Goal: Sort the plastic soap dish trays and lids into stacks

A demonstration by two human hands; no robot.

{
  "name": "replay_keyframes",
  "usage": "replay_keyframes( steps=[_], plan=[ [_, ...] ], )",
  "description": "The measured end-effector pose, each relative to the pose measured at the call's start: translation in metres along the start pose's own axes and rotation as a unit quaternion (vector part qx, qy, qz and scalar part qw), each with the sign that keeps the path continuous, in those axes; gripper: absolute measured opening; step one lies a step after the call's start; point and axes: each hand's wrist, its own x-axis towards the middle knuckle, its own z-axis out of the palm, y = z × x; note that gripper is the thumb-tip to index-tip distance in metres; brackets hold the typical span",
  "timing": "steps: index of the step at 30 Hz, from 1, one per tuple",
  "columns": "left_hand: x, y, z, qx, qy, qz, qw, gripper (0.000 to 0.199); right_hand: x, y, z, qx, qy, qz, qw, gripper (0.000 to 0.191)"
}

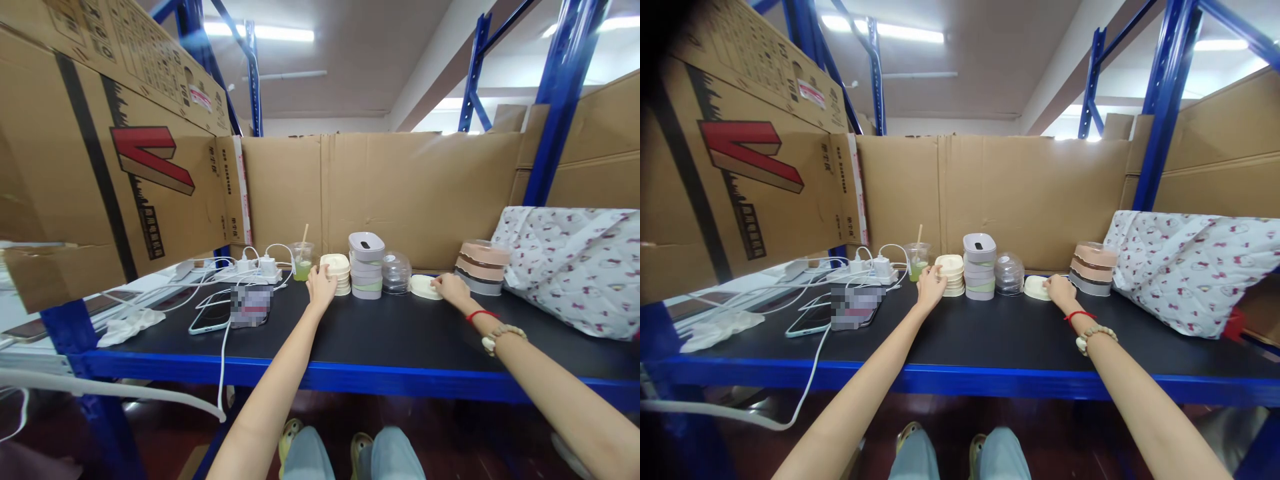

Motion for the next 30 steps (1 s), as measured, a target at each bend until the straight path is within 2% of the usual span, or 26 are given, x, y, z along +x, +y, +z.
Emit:
replay_keyframes(
  steps=[7, 12, 19, 21, 23, 25, 27, 28, 30],
  plan=[
    [0.0, -0.004, -0.001, 0.003, -0.008, 0.02, 1.0, 0.04, -0.018, -0.018, 0.003, -0.001, -0.042, -0.052, 0.998, 0.031],
    [-0.002, -0.001, -0.004, 0.023, -0.024, 0.017, 0.999, 0.044, -0.03, -0.019, 0.001, -0.02, -0.049, -0.066, 0.996, 0.039],
    [-0.006, 0.0, -0.005, 0.04, -0.048, 0.035, 0.997, 0.05, -0.045, -0.016, -0.007, 0.009, -0.034, -0.037, 0.999, 0.031],
    [-0.006, 0.0, -0.006, 0.041, -0.044, 0.031, 0.998, 0.05, -0.043, -0.016, -0.008, 0.027, 0.022, -0.026, 0.999, 0.03],
    [-0.006, 0.001, -0.006, 0.044, -0.044, 0.023, 0.998, 0.049, -0.037, -0.017, -0.01, 0.066, 0.129, -0.011, 0.989, 0.03],
    [-0.006, 0.001, -0.006, 0.05, -0.046, 0.018, 0.998, 0.049, -0.028, -0.022, -0.016, 0.131, 0.269, -0.001, 0.954, 0.031],
    [-0.005, 0.002, -0.005, 0.056, -0.042, 0.013, 0.997, 0.049, -0.021, -0.035, -0.026, 0.193, 0.396, -0.022, 0.897, 0.03],
    [-0.005, 0.002, -0.005, 0.059, -0.035, 0.011, 0.998, 0.049, -0.02, -0.044, -0.032, 0.213, 0.437, -0.052, 0.872, 0.03],
    [-0.005, 0.002, -0.005, 0.068, -0.014, 0.011, 0.998, 0.05, -0.024, -0.068, -0.044, 0.219, 0.456, -0.144, 0.85, 0.028]
  ],
)
